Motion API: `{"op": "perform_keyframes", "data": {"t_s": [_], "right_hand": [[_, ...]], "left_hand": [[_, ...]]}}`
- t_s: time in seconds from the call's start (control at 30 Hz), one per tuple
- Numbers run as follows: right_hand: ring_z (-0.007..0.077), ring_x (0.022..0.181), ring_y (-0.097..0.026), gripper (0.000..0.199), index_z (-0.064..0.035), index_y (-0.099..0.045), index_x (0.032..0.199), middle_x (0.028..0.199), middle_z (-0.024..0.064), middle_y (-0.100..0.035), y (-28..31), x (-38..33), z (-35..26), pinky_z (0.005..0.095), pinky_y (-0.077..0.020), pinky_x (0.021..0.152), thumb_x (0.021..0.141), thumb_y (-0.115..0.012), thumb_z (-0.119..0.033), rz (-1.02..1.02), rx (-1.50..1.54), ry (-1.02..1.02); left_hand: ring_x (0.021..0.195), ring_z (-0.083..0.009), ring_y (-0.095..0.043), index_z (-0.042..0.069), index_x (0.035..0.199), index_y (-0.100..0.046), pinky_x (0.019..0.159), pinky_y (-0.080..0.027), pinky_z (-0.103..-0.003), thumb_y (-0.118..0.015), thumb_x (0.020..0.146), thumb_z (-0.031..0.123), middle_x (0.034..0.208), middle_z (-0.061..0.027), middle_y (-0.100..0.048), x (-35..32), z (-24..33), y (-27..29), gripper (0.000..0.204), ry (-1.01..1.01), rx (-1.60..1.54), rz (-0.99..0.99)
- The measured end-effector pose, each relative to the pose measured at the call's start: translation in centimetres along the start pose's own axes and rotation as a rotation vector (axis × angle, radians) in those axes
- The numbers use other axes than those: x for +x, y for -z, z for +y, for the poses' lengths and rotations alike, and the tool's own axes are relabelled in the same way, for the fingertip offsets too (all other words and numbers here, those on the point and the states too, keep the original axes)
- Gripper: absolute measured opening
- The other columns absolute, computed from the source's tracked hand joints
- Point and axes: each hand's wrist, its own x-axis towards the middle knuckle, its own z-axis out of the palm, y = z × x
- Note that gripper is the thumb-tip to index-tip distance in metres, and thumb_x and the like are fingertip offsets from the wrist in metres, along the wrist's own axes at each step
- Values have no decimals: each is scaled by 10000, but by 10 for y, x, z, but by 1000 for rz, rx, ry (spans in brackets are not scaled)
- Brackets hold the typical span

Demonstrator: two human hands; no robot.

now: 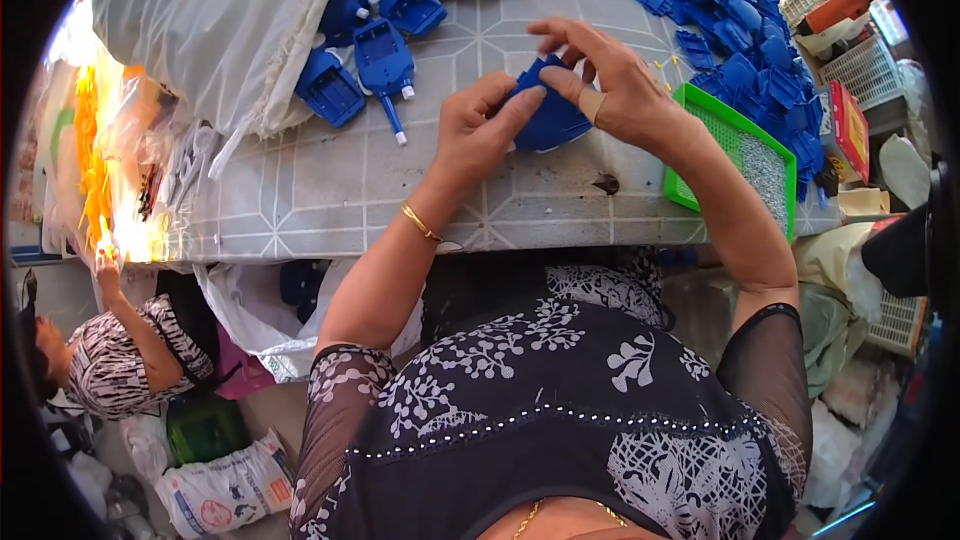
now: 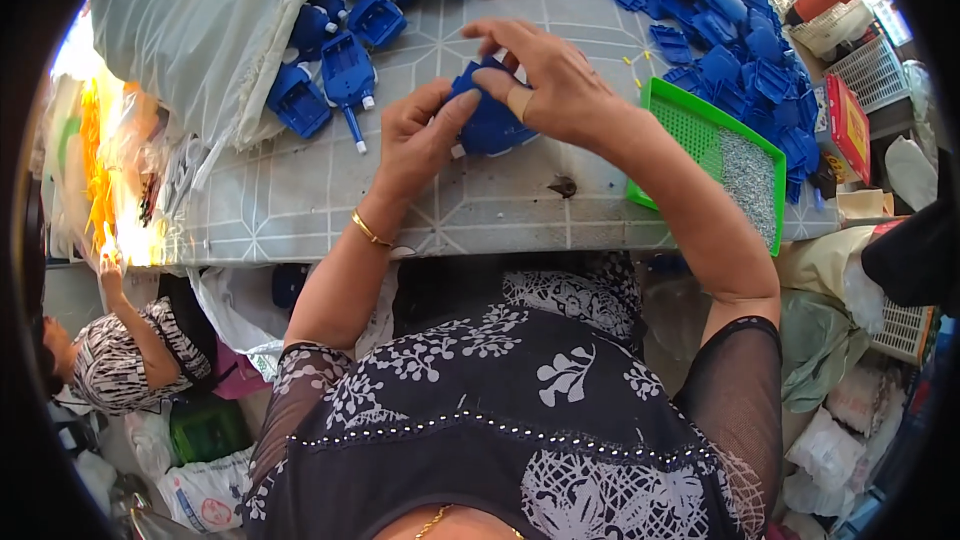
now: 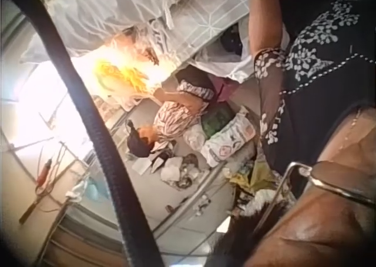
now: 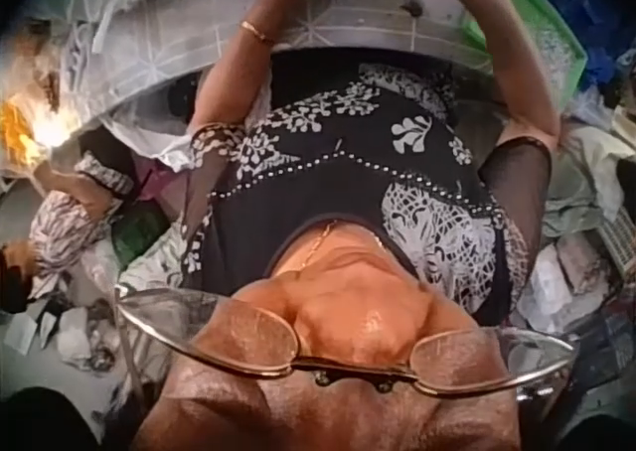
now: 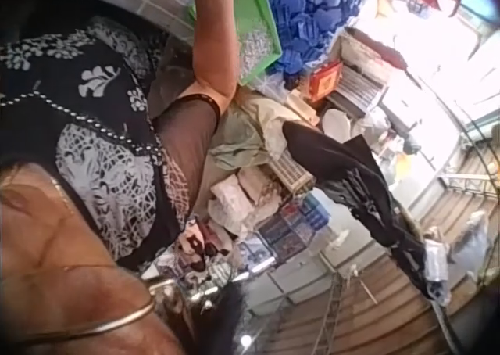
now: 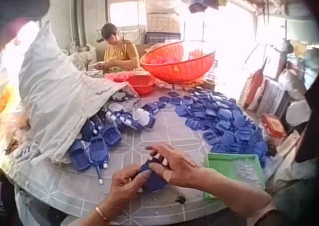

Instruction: The person is assembling blue plastic toy components using an electric screwdriver and screws on a work table.

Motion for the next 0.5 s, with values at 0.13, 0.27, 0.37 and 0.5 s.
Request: {"op": "perform_keyframes", "data": {"t_s": [0.13, 0.27, 0.37, 0.5], "right_hand": [[386, 1153, -635, 731, -60, -484, 1483, 1341, 205, -580, -14, -11, -2, 442, -528, 966, 877, -802, -316, 87, -301, 246], [418, 1206, -598, 756, -41, -471, 1501, 1380, 210, -566, -23, -13, -4, 460, -508, 1019, 847, -798, -233, 124, -500, 288], [420, 1221, -593, 720, -38, -470, 1500, 1380, 216, -572, -16, -13, 7, 465, -499, 1039, 862, -769, -189, 98, -484, 258], [395, 1303, -570, 657, -96, -496, 1503, 1458, 185, -574, 16, -24, 21, 465, -474, 1089, 902, -753, -152, -83, -442, 91]], "left_hand": [[660, -15, -489, 14, 910, -757, 585, -380, -198, -734, 1006, 227, 735, 69, -603, -1, 7, -1, 234, 176, -291, 128], [676, -27, -508, 19, 920, -760, 601, -393, -204, -752, 989, 245, 751, 57, -609, -1, -2, -2, 237, 208, -343, 125], [872, -160, -615, 7, 999, -750, 748, -472, -292, -846, 865, 330, 908, -51, -669, 2, -10, 1, 362, -86, 46, 72], [1109, -332, -598, 8, 1232, -654, 962, -435, -459, -872, 664, 617, 1166, -136, -655, -6, -5, 0, 861, -321, 778, -37]]}}
